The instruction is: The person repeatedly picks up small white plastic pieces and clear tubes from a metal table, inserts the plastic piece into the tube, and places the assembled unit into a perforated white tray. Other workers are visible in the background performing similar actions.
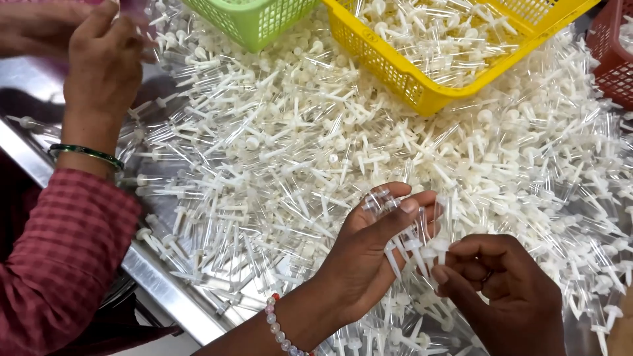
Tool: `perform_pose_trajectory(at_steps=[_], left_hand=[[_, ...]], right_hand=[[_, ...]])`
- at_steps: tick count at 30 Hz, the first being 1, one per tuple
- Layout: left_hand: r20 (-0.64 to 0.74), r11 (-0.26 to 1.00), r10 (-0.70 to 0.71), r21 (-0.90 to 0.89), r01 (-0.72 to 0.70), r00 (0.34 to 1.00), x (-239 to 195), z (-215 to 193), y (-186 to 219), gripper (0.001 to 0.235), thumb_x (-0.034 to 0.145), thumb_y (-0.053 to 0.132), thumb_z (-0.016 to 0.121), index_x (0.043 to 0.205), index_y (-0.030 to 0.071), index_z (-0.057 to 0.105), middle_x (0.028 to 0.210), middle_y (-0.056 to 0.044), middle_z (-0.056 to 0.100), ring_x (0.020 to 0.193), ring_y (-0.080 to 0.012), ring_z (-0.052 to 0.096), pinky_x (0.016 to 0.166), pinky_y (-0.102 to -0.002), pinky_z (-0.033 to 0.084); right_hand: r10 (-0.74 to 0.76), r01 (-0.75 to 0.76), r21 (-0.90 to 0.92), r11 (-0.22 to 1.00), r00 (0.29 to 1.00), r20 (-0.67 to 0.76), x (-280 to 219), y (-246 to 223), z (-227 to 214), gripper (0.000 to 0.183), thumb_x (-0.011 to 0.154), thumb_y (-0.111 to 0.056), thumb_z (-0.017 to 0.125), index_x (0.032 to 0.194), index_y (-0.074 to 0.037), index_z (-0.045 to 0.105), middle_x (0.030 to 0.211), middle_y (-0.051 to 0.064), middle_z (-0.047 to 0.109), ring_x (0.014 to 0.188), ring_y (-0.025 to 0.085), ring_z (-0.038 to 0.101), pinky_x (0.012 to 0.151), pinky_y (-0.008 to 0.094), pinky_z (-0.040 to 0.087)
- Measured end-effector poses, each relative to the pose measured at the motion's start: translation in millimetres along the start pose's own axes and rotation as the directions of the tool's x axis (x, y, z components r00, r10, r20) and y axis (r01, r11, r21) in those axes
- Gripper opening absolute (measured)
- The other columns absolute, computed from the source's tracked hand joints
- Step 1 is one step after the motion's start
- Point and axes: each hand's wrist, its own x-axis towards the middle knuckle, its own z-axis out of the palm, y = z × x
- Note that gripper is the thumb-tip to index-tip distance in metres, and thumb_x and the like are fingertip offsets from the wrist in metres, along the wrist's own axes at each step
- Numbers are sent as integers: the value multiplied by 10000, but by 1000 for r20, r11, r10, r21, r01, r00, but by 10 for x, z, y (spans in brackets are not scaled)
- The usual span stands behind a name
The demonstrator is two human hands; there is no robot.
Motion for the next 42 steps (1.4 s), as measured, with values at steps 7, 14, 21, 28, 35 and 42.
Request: perform_pose_trajectory(at_steps=[7, 14, 21, 28, 35, 42], left_hand=[[107, 1000, -24, -6, 25, 994, -53, 57, 12, 424, 952, 185, 702, 1290, 75, 470, 1471, -169, 562, 1284, -242, 590, 1024, -436, 553], [152, 997, -83, 15, 81, 985, -81, 69, -7, 483, 978, 217, 685, 1368, 76, 439, 1527, -207, 503, 1401, -301, 524, 1070, -436, 528], [145, 987, -162, 10, 162, 976, -57, 42, -4, 780, 971, 226, 687, 1601, 136, 236, 1539, -207, 471, 1373, -299, 530, 1083, -411, 515], [207, 969, -244, 23, 244, 947, -47, -15, 53, 800, 982, 185, 707, 1631, 55, 257, 1504, -234, 510, 1335, -306, 544, 1056, -406, 511], [198, 982, -171, -40, 183, 965, -38, 7, 85, 588, 950, 61, 711, 1473, -10, 451, 1330, -195, 622, 1345, -324, 586, 1106, -450, 528], [121, 995, -81, -39, 87, 989, -74, 48, 130, 393, 900, 26, 711, 1254, 56, 544, 1136, -141, 699, 1285, -326, 619, 1065, -510, 542]], right_hand=[[-51, 49, 99, 994, 999, 18, -19, -160, 34, 452, 756, 83, 760, 1176, 87, 596, 1004, 182, 726, 961, 220, 767, 768, 341, 662], [-121, 120, -41, 992, 992, -27, 40, -483, 62, 390, 768, 95, 753, 1138, 99, 629, 1031, 181, 728, 983, 193, 761, 817, 310, 660], [-175, 173, -173, 970, 985, 7, 86, -507, -46, 220, 777, 56, 777, 993, 25, 758, 1013, 130, 749, 899, 138, 740, 700, 260, 634], [-358, 398, -344, 851, 917, 175, 75, -461, -116, 238, 804, -48, 824, 1039, -51, 787, 1026, 60, 748, 952, 110, 755, 740, 237, 600], [-283, 317, -173, 932, 939, 194, 88, -450, -135, 323, 829, -14, 754, 1152, -1, 746, 1168, 130, 734, 1066, 190, 741, 818, 294, 628], [-114, 105, 59, 993, 977, 181, 140, -344, -215, 319, 935, -31, 667, 1245, 26, 716, 1299, 186, 722, 1081, 235, 785, 775, 336, 632]])
